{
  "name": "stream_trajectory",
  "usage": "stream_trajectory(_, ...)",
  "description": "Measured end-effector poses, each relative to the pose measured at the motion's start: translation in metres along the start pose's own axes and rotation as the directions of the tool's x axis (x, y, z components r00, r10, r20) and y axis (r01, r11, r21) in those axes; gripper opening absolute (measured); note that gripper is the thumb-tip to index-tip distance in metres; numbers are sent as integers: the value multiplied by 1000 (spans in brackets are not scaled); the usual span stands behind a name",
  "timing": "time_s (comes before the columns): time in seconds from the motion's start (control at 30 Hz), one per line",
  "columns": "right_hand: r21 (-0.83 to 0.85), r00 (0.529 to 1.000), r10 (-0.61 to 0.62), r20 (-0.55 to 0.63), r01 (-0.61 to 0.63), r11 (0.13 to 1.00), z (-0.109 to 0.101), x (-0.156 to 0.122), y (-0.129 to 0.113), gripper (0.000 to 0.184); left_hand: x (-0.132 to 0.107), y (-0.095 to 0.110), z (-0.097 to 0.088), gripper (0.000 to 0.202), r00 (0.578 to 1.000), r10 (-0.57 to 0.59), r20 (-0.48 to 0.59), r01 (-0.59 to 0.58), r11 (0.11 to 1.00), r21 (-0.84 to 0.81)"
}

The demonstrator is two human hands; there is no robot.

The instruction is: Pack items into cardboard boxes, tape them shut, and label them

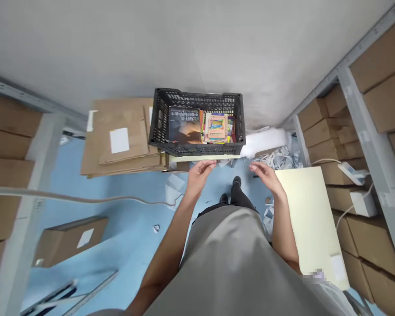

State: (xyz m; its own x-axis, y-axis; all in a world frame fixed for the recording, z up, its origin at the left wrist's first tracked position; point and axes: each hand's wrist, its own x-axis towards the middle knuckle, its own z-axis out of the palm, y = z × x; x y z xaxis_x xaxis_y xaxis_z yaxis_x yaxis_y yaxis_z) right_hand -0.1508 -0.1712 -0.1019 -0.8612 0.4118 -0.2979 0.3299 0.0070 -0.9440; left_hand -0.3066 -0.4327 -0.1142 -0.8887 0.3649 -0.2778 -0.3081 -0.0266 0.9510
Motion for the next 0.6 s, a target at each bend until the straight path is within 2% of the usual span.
stream_trajectory(0.13, -44, 988, -65, 142, 72, 996, 31, 75, -12, 53, 46, 13, -8, 40, 994, 23, -111, -19, 999, 42)
stream_trajectory(0.3, -64, 956, -109, 272, 131, 989, 70, 143, -34, 38, 110, 14, 8, 41, 984, 68, -167, -53, 995, 89)
stream_trajectory(0.4, -141, 932, -99, 348, 156, 978, 83, 175, -46, 33, 143, 2, 19, 40, 985, 83, -150, -67, 992, 106)
stream_trajectory(0.47, -259, 932, -49, 360, 150, 954, 89, 196, -51, 35, 163, -10, 20, 38, 988, 65, -142, -47, 991, 127)
stream_trajectory(0.6, -561, 949, 104, 297, 86, 823, 103, 236, -53, 44, 205, -36, 13, 43, 987, -40, -154, 70, 979, 189)
